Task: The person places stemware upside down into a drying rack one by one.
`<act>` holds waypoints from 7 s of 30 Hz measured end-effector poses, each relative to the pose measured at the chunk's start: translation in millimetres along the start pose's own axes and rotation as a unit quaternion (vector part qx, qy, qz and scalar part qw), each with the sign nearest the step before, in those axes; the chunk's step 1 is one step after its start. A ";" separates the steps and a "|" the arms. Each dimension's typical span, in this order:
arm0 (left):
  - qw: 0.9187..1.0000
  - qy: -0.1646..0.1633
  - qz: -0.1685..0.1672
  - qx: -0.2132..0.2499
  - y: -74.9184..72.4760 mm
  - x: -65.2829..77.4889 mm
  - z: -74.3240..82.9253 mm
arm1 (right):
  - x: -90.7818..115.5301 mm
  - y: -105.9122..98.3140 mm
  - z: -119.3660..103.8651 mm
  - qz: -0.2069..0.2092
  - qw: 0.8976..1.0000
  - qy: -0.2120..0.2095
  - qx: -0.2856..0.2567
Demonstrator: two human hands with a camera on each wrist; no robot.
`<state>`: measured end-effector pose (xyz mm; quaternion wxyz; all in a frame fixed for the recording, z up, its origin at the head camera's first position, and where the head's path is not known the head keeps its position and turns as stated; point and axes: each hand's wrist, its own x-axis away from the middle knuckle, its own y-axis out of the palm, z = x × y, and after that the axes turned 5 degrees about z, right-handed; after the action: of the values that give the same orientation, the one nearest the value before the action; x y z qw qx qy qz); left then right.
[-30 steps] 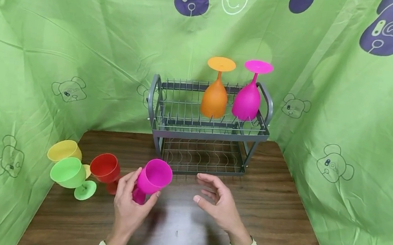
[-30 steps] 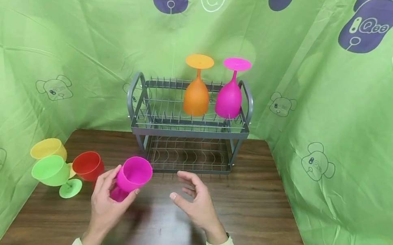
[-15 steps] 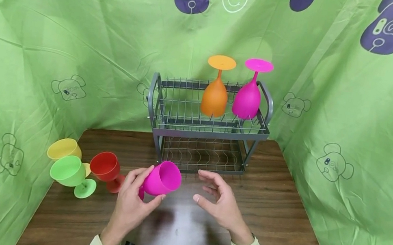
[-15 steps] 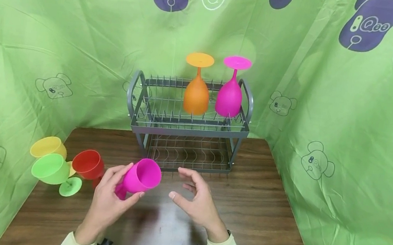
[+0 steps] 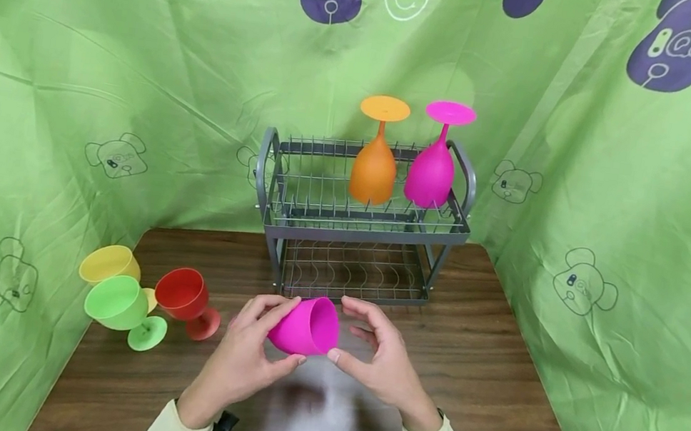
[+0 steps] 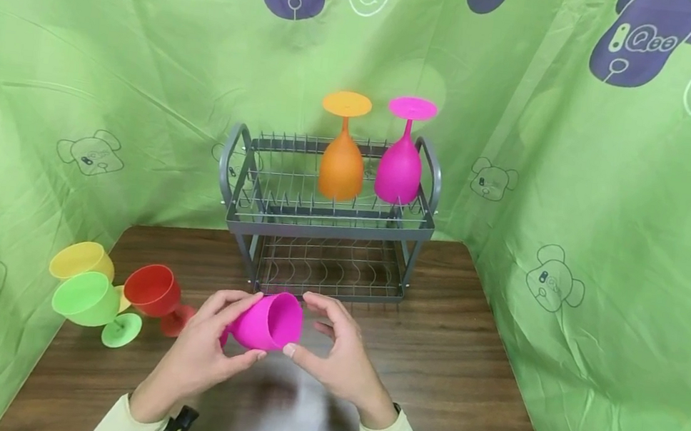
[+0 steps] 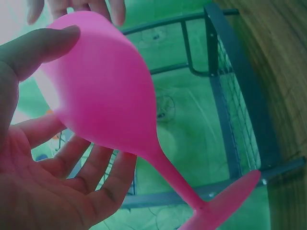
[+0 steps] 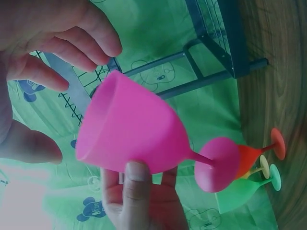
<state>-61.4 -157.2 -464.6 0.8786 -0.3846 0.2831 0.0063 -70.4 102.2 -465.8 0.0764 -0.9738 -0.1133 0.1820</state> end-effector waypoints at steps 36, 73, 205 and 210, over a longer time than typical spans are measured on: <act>0.995 0.044 -0.060 -0.063 -3.1 -9.6 19.8 | 1.2 9.6 2.7 -0.001 0.999 0.047 0.011; 0.645 -0.343 0.119 0.673 44.9 28.5 29.8 | 5.9 12.7 6.1 0.088 0.990 0.048 -0.096; 0.966 -0.237 0.045 0.095 -38.5 -266.0 12.4 | -111.7 -178.5 7.9 0.173 0.984 0.023 0.047; 0.971 -0.224 0.031 0.075 -38.8 -266.9 11.8 | -110.9 -178.7 7.2 0.172 0.984 0.024 0.048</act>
<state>-270.8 -121.3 -298.0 0.9452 -0.2980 0.0902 0.0983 -208.3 247.5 -401.1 0.0930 -0.9780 0.0669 0.1741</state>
